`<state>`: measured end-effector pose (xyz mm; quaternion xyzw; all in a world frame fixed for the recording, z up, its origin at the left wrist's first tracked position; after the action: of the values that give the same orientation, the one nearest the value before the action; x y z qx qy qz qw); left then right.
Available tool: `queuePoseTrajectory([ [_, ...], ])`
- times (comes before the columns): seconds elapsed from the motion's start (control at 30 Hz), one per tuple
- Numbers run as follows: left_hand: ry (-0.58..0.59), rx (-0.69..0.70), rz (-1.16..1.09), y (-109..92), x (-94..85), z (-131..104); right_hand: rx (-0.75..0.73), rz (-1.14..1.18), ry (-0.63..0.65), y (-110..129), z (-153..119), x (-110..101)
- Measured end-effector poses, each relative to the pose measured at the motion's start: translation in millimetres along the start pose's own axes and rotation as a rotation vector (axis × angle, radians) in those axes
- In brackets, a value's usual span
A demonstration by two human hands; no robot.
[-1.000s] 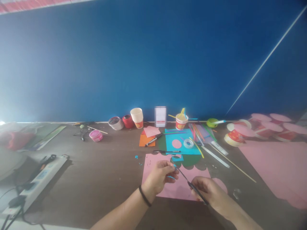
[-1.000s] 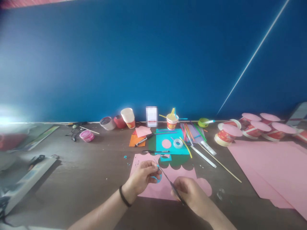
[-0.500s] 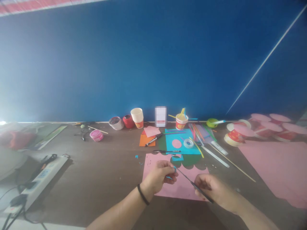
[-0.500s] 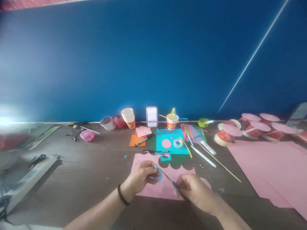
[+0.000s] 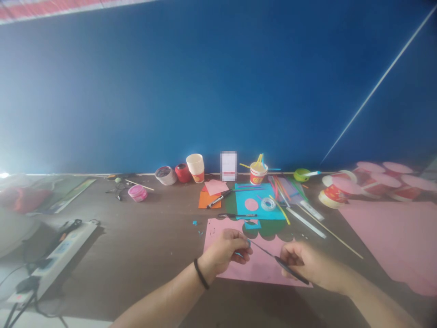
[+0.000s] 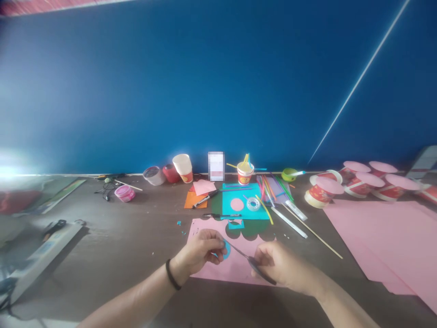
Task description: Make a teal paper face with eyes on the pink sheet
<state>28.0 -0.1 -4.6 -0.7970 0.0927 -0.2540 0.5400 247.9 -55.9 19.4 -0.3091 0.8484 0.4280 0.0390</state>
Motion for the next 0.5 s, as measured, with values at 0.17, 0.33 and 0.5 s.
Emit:
queuePoseTrajectory([
  [0.17, 0.024, -0.024, 0.033, -1.2, -1.2, -0.3, -0.028, -0.018, 0.009, -1.6, 2.7, -4.0],
  [0.33, 0.025, -0.038, 0.047, -1.4, -1.9, -0.2, -0.024, -0.025, -0.016, -1.0, 2.0, -3.8],
  [0.5, 0.039, -0.072, 0.06, 1.7, -3.8, 1.3, -0.009, -0.05, -0.008, 1.5, 0.2, -4.1],
])
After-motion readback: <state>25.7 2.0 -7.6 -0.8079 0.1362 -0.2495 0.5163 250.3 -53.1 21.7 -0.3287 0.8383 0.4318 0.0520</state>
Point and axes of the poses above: each hand's wrist, its own z-axis towards the middle knuckle, its own x-axis out of the palm, y = z × x, the point moved 1 cm from there along z, towards the middle knuckle, and after that the axes turned 11 degrees about x, right-handed, at the moved point
